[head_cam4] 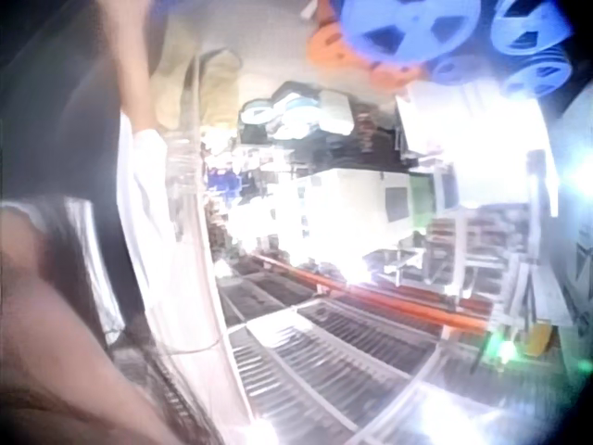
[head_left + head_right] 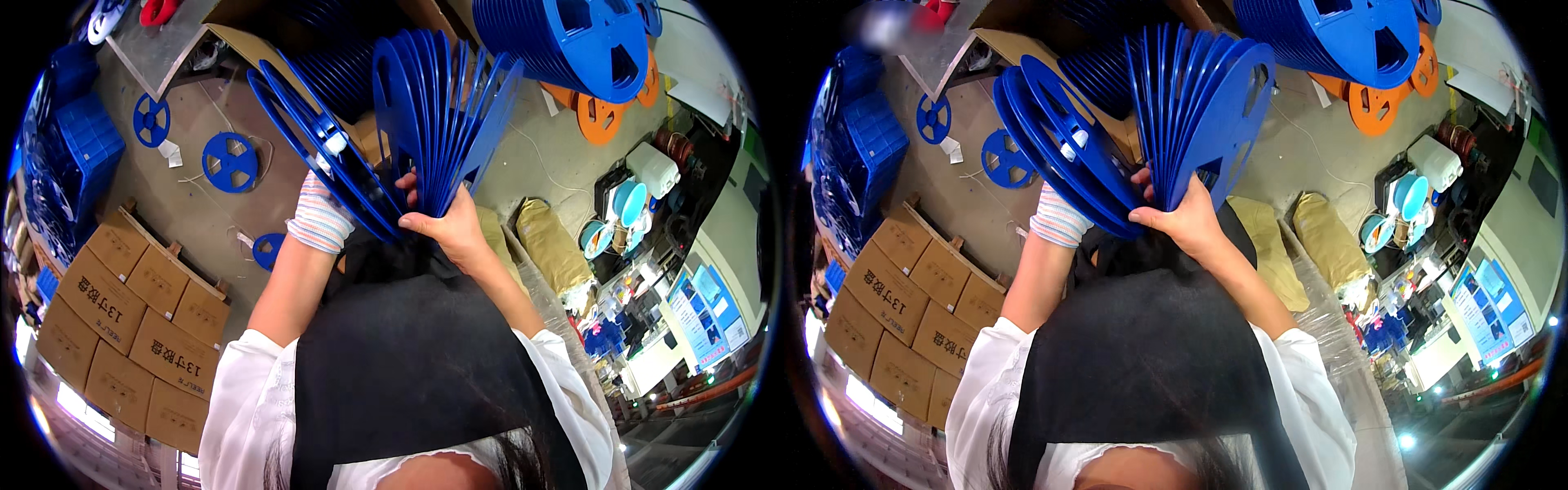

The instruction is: The person removes a blue plastic spool from a machine, then walks to a storage area to pick up and stack several more blue spools. They return to the machine and place the spools into the equipment.

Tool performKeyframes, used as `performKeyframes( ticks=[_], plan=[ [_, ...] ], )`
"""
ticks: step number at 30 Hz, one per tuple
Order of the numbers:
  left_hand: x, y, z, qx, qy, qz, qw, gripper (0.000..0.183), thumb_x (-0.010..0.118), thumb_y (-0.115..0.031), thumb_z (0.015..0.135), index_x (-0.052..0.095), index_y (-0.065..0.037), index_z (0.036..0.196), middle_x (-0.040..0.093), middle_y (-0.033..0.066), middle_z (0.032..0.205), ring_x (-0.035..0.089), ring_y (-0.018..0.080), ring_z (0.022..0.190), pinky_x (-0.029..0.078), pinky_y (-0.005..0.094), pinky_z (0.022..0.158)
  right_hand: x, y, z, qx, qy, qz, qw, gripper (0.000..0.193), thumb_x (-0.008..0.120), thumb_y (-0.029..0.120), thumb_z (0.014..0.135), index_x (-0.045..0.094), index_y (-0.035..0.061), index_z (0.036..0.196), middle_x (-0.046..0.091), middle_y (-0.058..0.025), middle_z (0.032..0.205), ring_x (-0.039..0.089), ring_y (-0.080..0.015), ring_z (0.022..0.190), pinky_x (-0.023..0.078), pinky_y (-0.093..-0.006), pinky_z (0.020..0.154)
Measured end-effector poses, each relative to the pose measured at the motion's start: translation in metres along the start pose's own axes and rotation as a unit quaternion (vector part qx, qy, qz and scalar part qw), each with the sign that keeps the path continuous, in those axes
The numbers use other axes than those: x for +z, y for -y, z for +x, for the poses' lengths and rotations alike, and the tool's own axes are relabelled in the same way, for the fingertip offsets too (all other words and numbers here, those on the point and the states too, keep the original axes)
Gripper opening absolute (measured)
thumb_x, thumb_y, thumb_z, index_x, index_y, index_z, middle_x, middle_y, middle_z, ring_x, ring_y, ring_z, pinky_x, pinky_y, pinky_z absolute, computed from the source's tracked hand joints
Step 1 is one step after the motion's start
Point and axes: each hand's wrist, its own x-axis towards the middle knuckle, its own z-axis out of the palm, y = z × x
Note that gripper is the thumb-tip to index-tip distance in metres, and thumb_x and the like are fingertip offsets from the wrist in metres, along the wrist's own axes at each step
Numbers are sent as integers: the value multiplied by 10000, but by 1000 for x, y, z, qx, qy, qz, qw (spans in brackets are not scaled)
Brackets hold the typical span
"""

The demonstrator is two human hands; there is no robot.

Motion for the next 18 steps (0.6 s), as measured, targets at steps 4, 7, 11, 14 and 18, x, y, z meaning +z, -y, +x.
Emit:
performKeyframes(
  ticks=[4,7,11,14,18],
  plan=[
    [11,-1,-30,-12,50,27,998,325,622,-418,845,653,-97,882,645,133,816,631,290,750,549,437,681,-7,-6,1,-19,-19,10,1000,463,772,169,731,564,2,1110,642,-79,1012,599,-146,921,483,-285,811],
    [-13,-4,-14,-22,14,98,995,260,640,-381,830,643,-124,871,637,94,786,623,283,723,543,462,669,-16,-23,5,-1,-53,15,998,464,779,228,720,586,-2,1074,641,-84,1002,602,-148,899,482,-289,812],
    [-11,6,-10,-63,4,58,996,362,543,-476,855,648,-130,866,655,129,860,618,304,739,533,469,710,-24,-22,21,50,-20,149,987,467,729,136,744,546,-33,1139,640,-100,1006,622,-178,888,509,-326,838],
    [-3,13,-12,-57,-53,64,995,330,540,-465,854,616,-148,803,629,115,813,597,298,705,528,469,704,-33,-24,29,118,4,163,980,523,703,188,762,516,-48,1190,640,-136,1054,636,-194,928,527,-331,840],
    [1,14,-15,-81,-60,37,994,310,539,-447,851,598,-150,787,614,107,815,581,305,723,513,490,735,-34,-30,35,157,-1,177,972,523,695,189,759,515,-56,1184,644,-149,1039,644,-216,921,537,-349,839]
  ],
)
